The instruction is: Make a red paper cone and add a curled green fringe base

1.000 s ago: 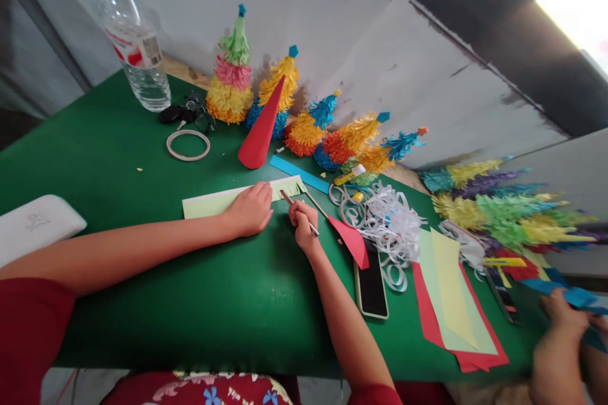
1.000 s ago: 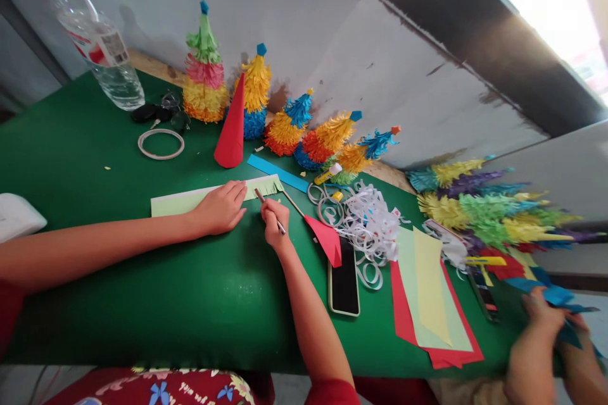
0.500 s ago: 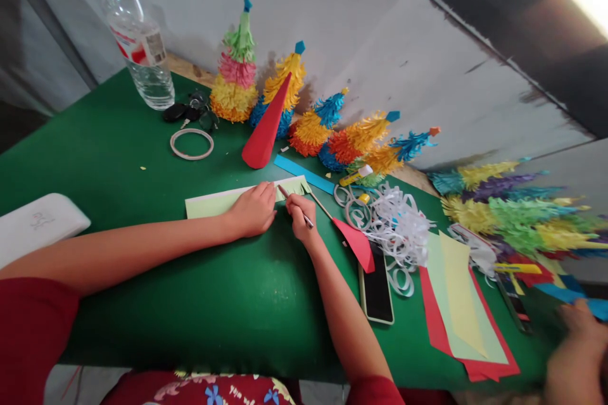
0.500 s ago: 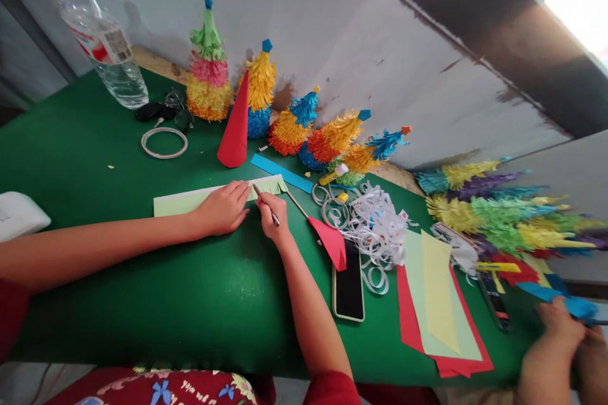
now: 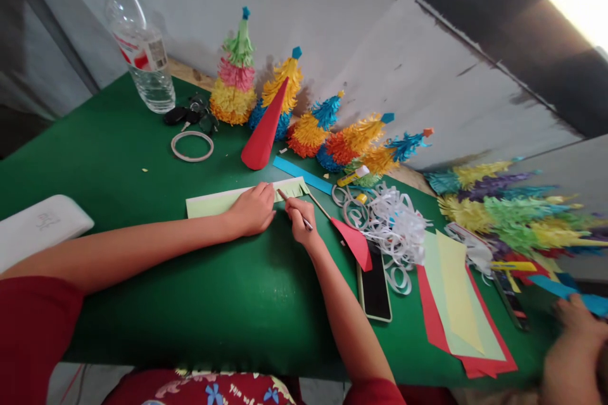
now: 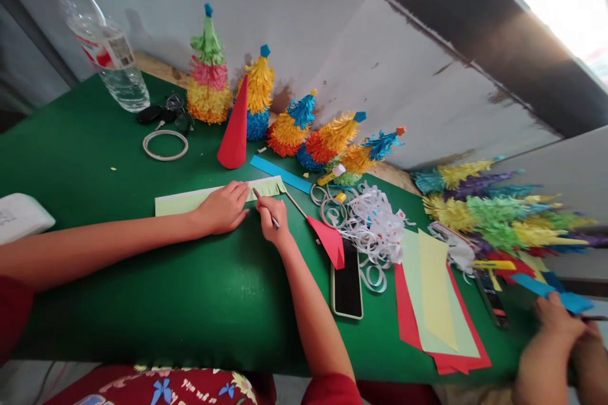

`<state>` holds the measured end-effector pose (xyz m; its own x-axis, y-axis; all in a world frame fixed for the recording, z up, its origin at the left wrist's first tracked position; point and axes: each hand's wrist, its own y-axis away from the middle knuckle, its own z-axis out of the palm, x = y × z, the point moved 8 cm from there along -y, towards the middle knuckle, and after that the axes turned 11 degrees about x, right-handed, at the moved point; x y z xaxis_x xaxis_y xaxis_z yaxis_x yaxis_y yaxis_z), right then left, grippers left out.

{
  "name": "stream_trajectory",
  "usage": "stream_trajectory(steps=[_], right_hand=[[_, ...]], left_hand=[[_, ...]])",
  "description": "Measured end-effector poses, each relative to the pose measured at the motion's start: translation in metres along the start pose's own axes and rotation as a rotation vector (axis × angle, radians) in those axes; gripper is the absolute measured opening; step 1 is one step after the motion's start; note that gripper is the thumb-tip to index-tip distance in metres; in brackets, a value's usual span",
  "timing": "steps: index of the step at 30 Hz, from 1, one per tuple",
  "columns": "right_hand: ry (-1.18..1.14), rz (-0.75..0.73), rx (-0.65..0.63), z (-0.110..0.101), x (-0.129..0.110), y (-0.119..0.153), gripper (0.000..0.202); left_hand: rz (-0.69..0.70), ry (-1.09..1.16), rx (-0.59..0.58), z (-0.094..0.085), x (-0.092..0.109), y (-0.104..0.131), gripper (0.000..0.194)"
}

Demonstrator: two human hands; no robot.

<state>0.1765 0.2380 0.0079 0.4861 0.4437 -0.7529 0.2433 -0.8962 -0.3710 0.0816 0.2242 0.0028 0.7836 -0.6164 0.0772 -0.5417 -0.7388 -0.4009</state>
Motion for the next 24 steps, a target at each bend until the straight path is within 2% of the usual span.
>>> stream_trajectory(steps=[7, 13, 16, 21, 24], right_hand=[[0.09, -0.019, -0.047, -0.004, -0.016, 0.019, 0.018], [0.125, -0.001, -0.073, -0.006, -0.02, 0.033, 0.016], [0.099, -0.001, -0.046, -0.008, -0.014, 0.036, 0.016], [-0.106, 0.08, 0.137, -0.017, 0.011, 0.025, 0.022], [-0.104, 0.086, 0.122, -0.01, 0.016, 0.009, 0.021]], left_hand=[[0.002, -0.004, -0.015, 0.0, 0.0, 0.0, 0.052], [-0.006, 0.008, -0.015, 0.002, -0.002, 0.001, 0.051], [-0.004, 0.017, -0.004, 0.003, -0.002, 0.001, 0.05], [-0.019, 0.007, 0.026, 0.0, -0.001, 0.001, 0.049], [-0.008, 0.007, 0.033, -0.002, 0.001, 0.0, 0.046]])
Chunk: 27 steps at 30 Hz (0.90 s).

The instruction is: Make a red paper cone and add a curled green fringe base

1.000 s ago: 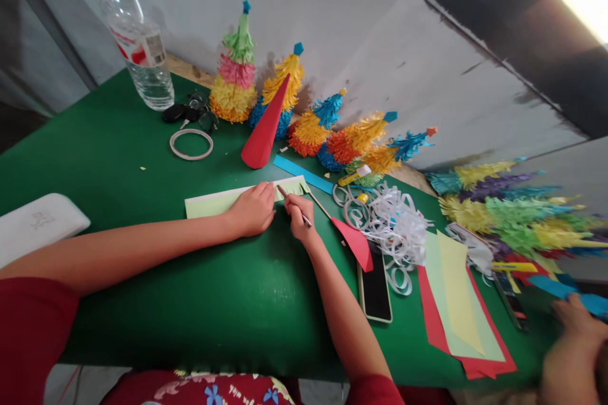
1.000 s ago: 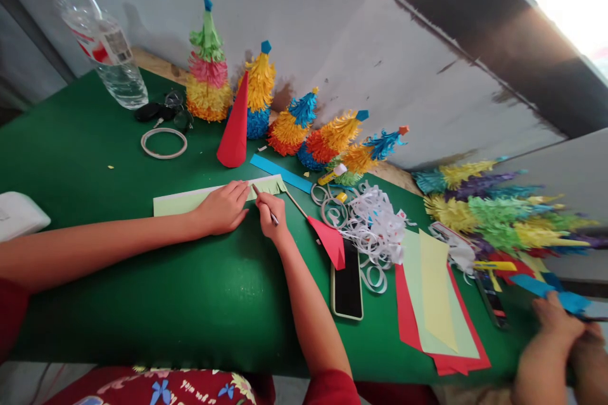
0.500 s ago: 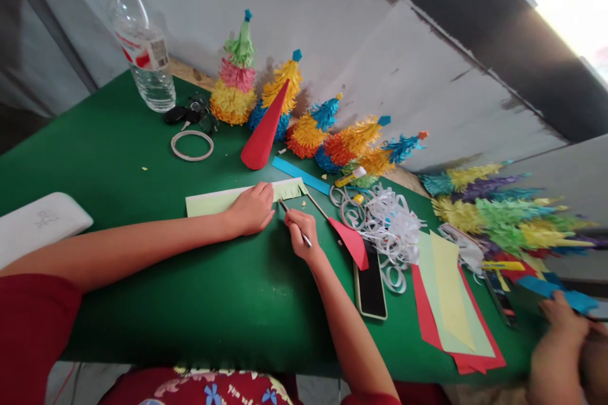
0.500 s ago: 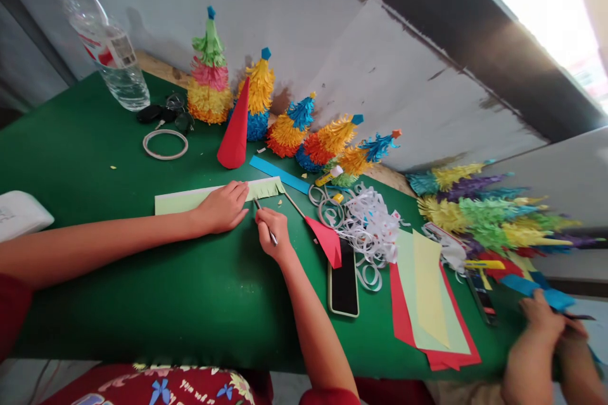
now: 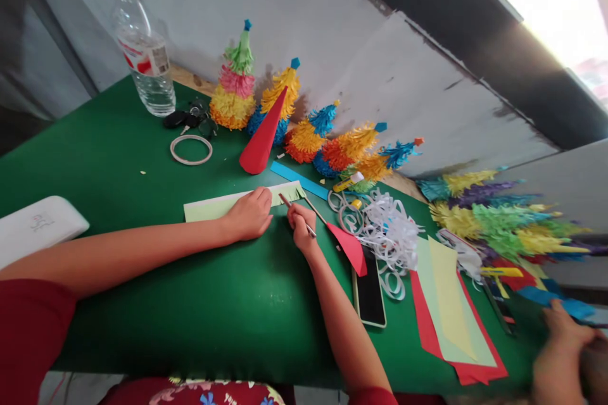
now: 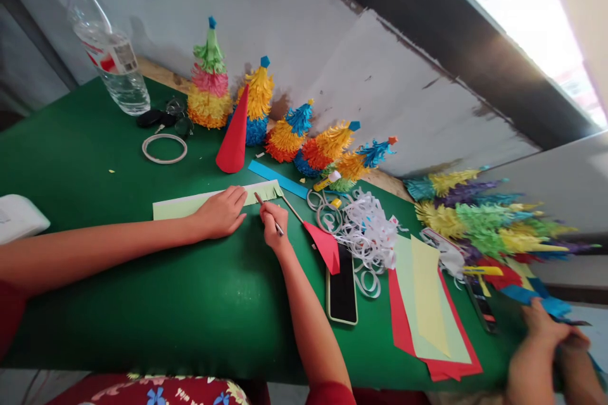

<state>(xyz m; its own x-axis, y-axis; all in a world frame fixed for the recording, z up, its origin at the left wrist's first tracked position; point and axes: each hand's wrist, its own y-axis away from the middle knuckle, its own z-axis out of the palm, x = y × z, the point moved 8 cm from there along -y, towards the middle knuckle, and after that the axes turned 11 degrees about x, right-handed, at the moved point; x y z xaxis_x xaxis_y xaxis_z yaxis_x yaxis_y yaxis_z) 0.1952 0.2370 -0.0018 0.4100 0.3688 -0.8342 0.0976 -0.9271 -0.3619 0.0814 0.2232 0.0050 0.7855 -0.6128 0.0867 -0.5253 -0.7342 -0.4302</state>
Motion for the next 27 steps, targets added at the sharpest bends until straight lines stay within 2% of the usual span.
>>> stream_trajectory(steps=[5, 11, 17, 22, 27], right_hand=[[0.078, -0.086, -0.094, 0.016, -0.01, -0.014, 0.017], [0.089, -0.104, -0.101, 0.015, -0.011, -0.011, 0.017], [0.093, -0.116, -0.115, 0.017, -0.013, -0.012, 0.016], [0.122, -0.112, -0.169, 0.019, -0.017, -0.011, 0.016], [0.167, -0.135, -0.212, 0.013, -0.026, 0.0, 0.016]], left_hand=[[0.054, -0.033, 0.006, 0.001, 0.003, 0.0, 0.041], [0.028, 0.023, -0.003, 0.003, 0.002, 0.001, 0.042], [0.027, -0.033, 0.006, 0.002, 0.002, 0.001, 0.043], [0.022, -0.012, -0.009, 0.003, 0.002, 0.001, 0.045], [0.023, -0.027, -0.025, 0.004, 0.001, 0.001, 0.045]])
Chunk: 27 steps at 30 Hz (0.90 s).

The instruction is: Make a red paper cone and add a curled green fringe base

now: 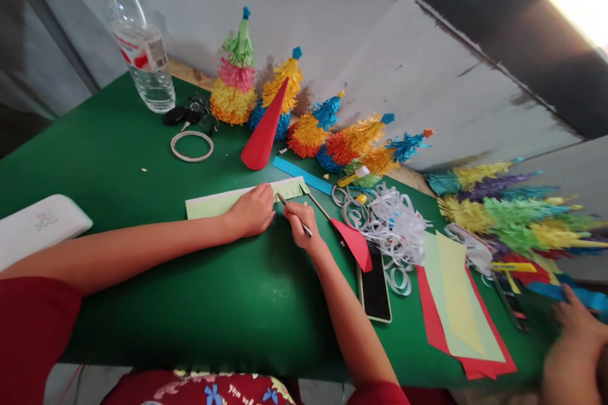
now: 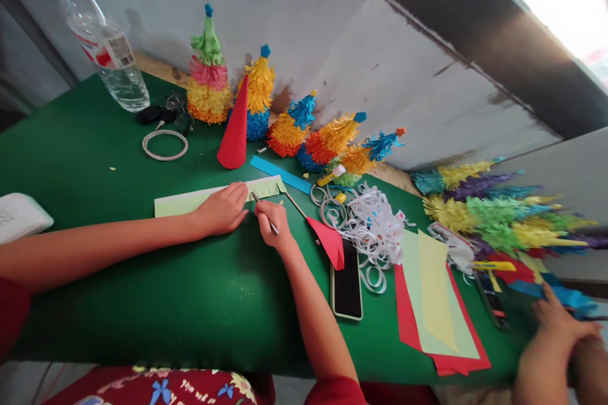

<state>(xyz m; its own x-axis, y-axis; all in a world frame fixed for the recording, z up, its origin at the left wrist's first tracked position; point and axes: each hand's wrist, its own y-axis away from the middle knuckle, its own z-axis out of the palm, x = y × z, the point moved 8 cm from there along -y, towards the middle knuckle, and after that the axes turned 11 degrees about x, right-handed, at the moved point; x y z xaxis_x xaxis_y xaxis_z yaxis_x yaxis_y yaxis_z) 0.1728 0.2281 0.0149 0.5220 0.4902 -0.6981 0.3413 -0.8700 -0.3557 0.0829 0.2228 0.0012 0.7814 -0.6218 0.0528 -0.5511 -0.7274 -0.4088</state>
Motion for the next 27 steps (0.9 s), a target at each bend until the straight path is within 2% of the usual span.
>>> stream_trajectory(steps=[7, 11, 16, 21, 27], right_hand=[[-0.025, 0.032, -0.015, -0.007, -0.004, 0.024, 0.015], [-0.083, 0.064, 0.062, -0.009, 0.005, 0.03, 0.018], [-0.188, 0.146, 0.216, -0.009, 0.024, 0.015, 0.021], [-0.116, 0.063, 0.165, 0.003, 0.018, -0.012, 0.02], [-0.043, -0.005, 0.143, 0.005, 0.009, -0.013, 0.018]], left_hand=[[0.005, -0.008, 0.003, 0.0, 0.0, 0.001, 0.05], [-0.006, 0.006, 0.001, 0.003, 0.0, 0.002, 0.051], [-0.092, 0.028, 0.035, 0.002, -0.004, 0.003, 0.052], [-0.073, 0.028, 0.034, 0.0, -0.005, 0.002, 0.052], [-0.054, 0.022, 0.044, 0.002, -0.004, 0.001, 0.051]])
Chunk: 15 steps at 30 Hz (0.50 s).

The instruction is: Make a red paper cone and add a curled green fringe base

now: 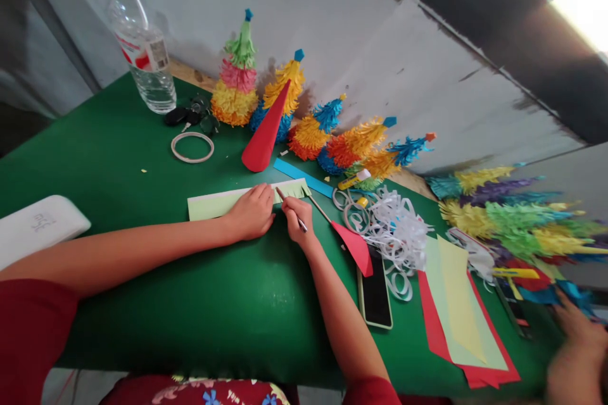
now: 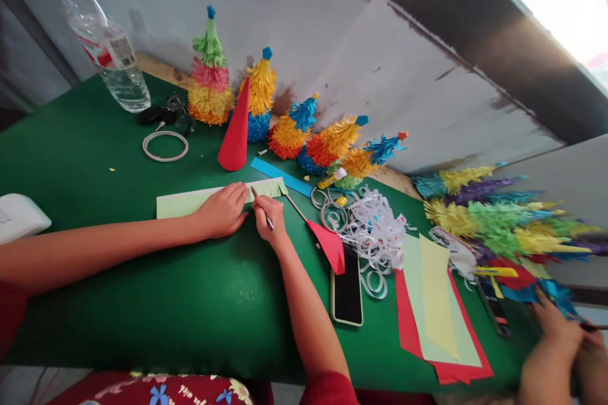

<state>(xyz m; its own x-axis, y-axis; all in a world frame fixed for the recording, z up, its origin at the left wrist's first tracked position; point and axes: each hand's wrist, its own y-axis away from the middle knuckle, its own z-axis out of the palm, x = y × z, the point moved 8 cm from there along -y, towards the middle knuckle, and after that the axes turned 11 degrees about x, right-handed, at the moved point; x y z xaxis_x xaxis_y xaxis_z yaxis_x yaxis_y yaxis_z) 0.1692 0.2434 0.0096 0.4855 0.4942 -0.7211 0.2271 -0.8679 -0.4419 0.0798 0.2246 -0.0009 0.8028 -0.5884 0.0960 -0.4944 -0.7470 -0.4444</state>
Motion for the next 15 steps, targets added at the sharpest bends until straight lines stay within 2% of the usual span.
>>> stream_trajectory(steps=[8, 15], right_hand=[[0.047, 0.013, -0.058, 0.002, -0.007, 0.0, 0.017], [0.068, 0.01, -0.104, -0.009, -0.014, 0.019, 0.015]], left_hand=[[-0.002, -0.019, -0.025, -0.003, 0.0, -0.002, 0.05], [0.002, -0.014, -0.054, -0.003, -0.002, -0.002, 0.055]])
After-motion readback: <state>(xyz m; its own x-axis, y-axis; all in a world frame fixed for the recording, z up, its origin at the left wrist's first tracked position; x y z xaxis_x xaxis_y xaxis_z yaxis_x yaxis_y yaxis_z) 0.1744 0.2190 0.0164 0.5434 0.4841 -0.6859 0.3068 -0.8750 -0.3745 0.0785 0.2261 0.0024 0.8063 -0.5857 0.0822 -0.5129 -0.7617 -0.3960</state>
